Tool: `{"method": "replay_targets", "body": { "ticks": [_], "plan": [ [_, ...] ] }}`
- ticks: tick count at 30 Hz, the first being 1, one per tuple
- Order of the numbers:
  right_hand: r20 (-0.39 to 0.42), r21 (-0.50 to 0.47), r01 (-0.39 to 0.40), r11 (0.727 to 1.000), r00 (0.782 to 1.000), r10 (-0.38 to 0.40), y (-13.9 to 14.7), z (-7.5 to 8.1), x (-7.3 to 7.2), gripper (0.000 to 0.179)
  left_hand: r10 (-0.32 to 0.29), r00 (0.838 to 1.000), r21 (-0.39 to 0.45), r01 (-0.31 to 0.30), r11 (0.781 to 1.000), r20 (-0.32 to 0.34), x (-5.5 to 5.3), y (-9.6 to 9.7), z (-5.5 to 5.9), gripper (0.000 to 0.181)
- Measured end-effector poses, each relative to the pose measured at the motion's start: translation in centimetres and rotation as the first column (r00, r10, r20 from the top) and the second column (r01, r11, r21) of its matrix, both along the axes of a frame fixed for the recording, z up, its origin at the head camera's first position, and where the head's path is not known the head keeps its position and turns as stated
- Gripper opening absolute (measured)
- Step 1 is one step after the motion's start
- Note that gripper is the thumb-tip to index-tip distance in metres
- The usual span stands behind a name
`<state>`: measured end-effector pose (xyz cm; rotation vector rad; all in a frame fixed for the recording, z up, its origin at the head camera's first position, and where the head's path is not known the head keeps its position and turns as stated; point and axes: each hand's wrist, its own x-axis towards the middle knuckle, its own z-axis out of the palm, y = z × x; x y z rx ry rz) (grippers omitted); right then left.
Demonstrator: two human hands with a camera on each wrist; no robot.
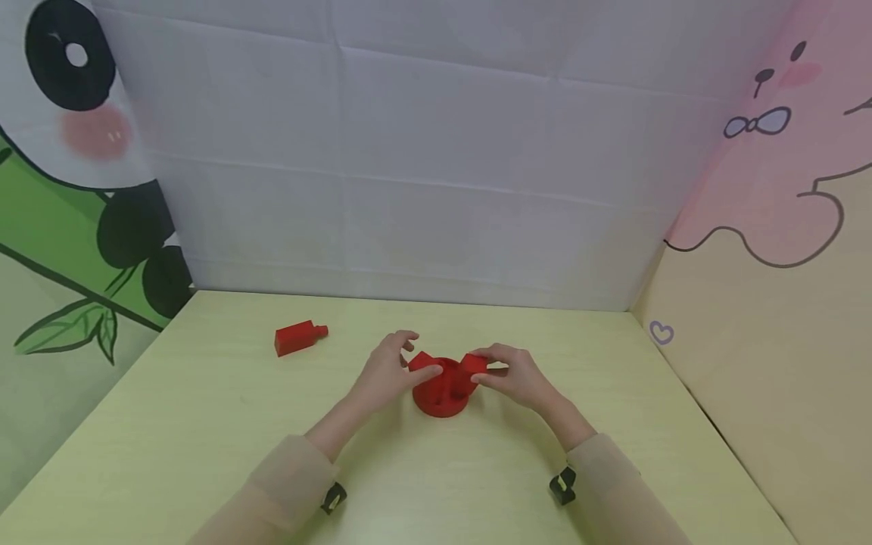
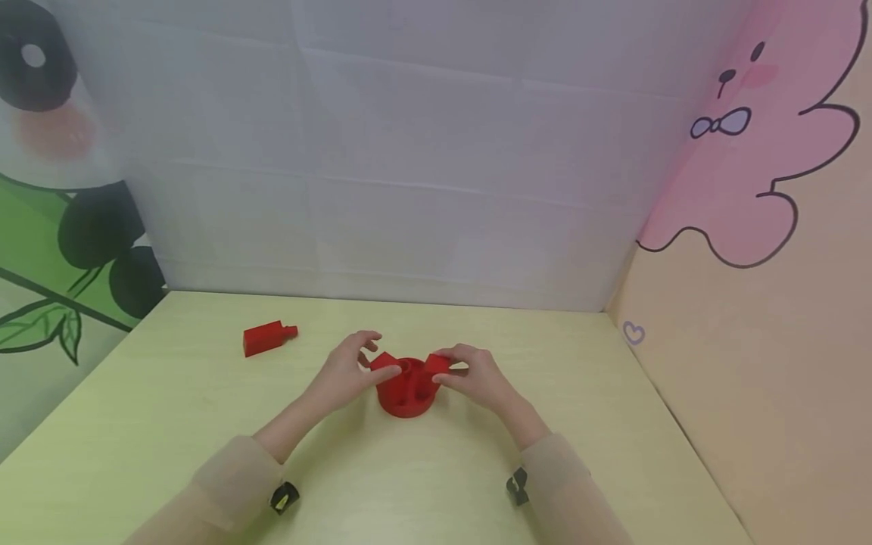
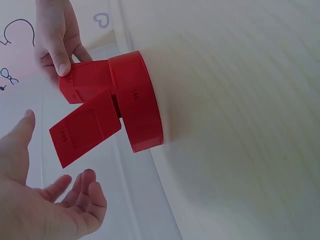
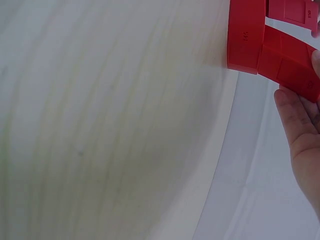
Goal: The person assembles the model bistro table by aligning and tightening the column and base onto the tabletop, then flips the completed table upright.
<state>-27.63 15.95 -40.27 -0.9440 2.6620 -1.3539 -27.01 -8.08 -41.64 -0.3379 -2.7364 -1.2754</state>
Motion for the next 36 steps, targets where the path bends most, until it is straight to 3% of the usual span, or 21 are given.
{"method": "replay_targets", "body": {
  "ticks": [4,7,11,18,24,32,36],
  "plan": [
    [-0.009,0.011,0.005,1.0,1.0,-0.005,0.0,0.1,0.0,0.037,0.102,0.994,0.005,-0.102,0.995,0.033,-0.1,1.0,0.1,0.064],
    [-0.013,0.022,0.011,1.0,1.0,-0.01,0.1,0.0,0.0,0.038,0.109,0.992,0.018,-0.11,0.994,0.059,-0.1,1.6,0.2,0.055],
    [-0.013,0.024,0.012,1.0,1.0,-0.012,0.1,0.0,0.0,0.038,0.087,0.995,0.023,-0.088,0.996,0.043,-0.3,1.8,0.1,0.045],
    [-0.008,0.025,0.013,1.0,1.0,-0.013,0.0,0.2,0.0,0.037,-0.032,0.999,0.013,0.032,0.999,-0.024,-0.6,1.2,0.1,0.036],
    [-0.007,0.032,0.017,0.999,1.0,-0.017,0.0,0.3,0.1,0.037,-0.181,0.979,-0.028,0.179,0.983,-0.093,-1.1,0.4,-0.2,0.032],
    [-0.008,0.033,0.013,0.999,1.0,-0.012,0.1,0.0,0.0,0.037,-0.343,0.938,-0.056,0.339,0.939,-0.06,-1.3,0.2,-0.2,0.033],
    [0.002,0.024,0.011,1.0,1.0,-0.011,0.1,0.0,0.1,0.037,-0.338,0.94,-0.07,0.335,0.94,-0.043,-1.1,0.3,-0.2,0.034]
  ]
}}
